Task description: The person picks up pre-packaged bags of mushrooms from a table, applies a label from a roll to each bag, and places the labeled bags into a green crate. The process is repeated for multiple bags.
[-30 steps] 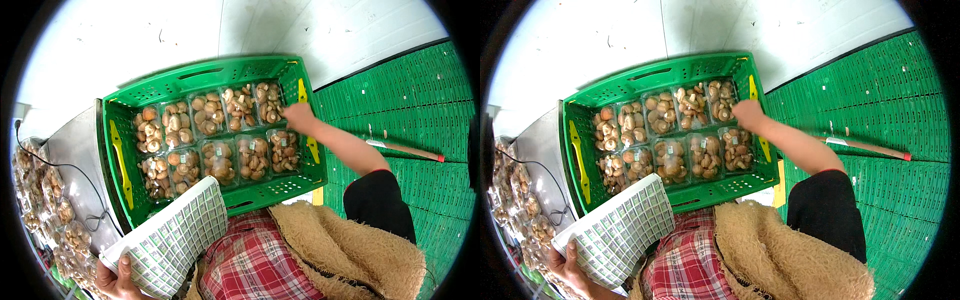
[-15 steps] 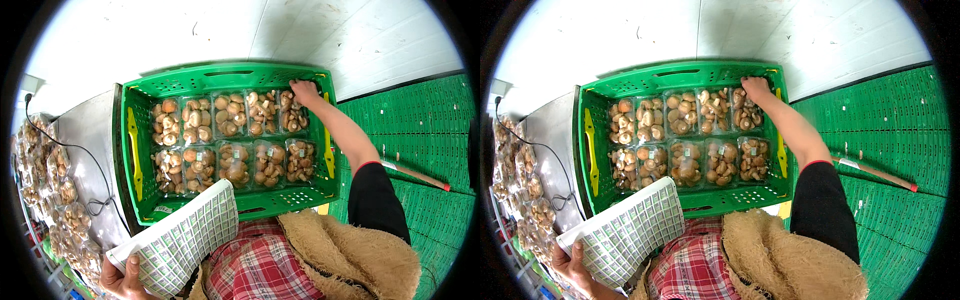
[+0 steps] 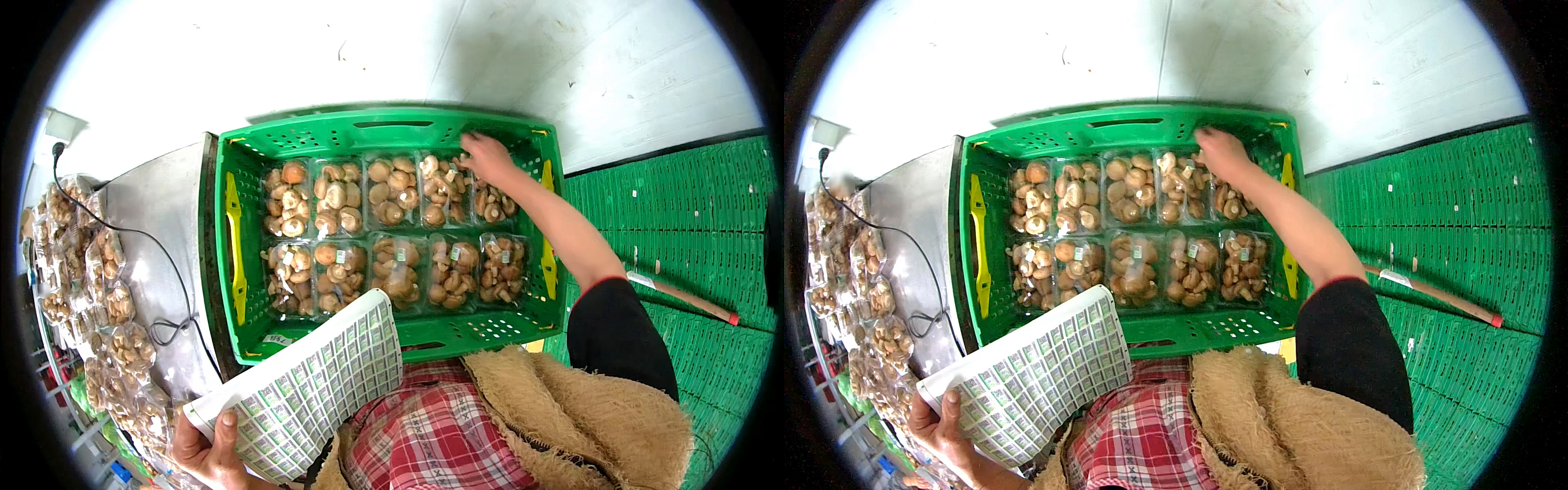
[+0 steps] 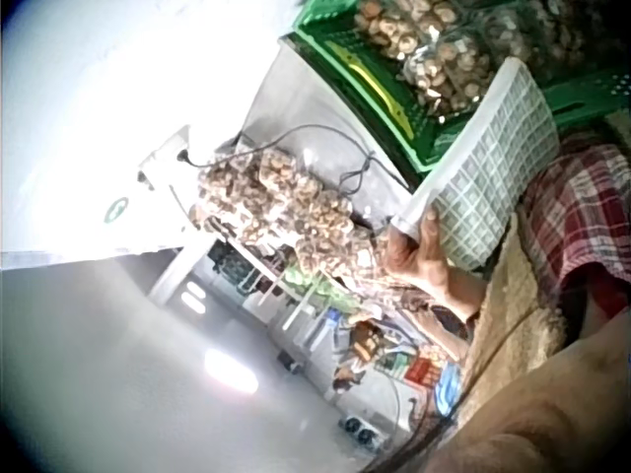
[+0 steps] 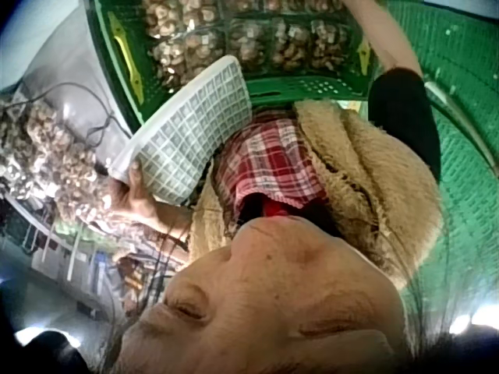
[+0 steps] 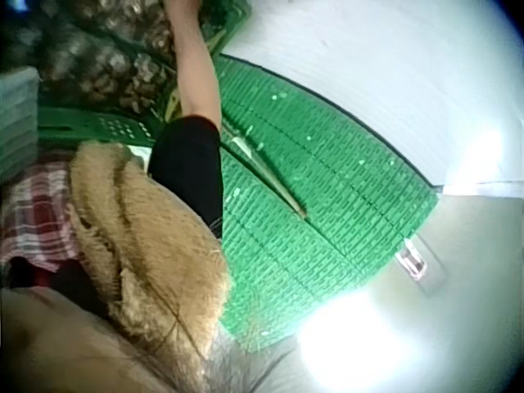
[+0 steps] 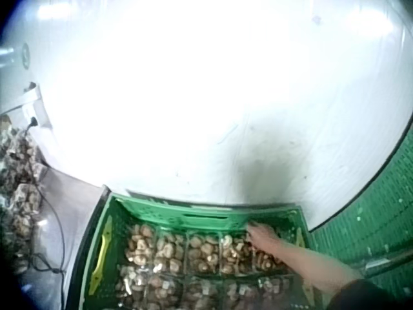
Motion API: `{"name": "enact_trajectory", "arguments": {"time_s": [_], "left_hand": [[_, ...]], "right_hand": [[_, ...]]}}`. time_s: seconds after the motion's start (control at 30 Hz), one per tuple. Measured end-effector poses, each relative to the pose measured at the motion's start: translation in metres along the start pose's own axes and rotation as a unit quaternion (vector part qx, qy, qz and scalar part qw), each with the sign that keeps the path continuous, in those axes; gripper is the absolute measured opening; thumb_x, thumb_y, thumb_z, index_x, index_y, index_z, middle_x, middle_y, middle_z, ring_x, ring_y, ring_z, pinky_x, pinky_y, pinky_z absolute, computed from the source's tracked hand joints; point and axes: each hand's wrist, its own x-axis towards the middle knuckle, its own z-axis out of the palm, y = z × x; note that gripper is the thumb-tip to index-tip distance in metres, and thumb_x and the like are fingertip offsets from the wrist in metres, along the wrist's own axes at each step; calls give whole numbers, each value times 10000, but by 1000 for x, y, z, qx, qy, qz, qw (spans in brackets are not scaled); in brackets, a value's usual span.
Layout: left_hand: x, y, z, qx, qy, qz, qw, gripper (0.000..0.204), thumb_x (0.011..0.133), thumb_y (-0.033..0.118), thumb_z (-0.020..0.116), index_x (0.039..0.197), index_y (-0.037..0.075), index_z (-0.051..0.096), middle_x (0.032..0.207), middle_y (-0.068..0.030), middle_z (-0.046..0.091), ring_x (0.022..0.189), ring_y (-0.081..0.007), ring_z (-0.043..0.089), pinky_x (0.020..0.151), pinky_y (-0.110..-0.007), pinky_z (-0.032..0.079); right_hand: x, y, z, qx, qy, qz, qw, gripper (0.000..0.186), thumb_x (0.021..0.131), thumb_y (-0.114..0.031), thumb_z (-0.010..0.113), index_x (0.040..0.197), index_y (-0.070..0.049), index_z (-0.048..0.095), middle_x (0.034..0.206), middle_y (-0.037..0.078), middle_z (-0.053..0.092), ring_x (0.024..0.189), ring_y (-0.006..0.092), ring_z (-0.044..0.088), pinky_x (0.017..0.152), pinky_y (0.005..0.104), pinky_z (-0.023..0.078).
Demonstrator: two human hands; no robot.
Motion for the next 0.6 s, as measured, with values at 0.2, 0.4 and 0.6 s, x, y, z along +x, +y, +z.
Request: {"name": "enact_trajectory", "arguments": {"time_s": [0.2,0.4,0.6], "left_hand": [[7,-12,4,-59,45,39,996,351,662,206,816,850,-44,657,738,-55,658,651,-103,552,646,-229,408],[13,-29,-11,-190,52,44,979,244,694,89,779,866,-41,665,771,-77,676,673,-105,590,693,-233,451],[8,-38,-21,-217,48,30,975,228,746,131,745,900,-11,654,805,-73,674,683,-121,615,672,-249,491]], "right_hand": [[-142,7,62,128,-1,323,938,468,848,-445,595,738,0,501,652,132,490,627,302,509,598,401,409],[-136,7,84,192,98,248,944,364,906,-320,548,731,-3,511,643,145,516,595,291,505,578,387,400],[-139,11,101,257,203,215,920,391,894,-278,585,676,10,435,567,95,410,541,157,377,510,315,335]]}}
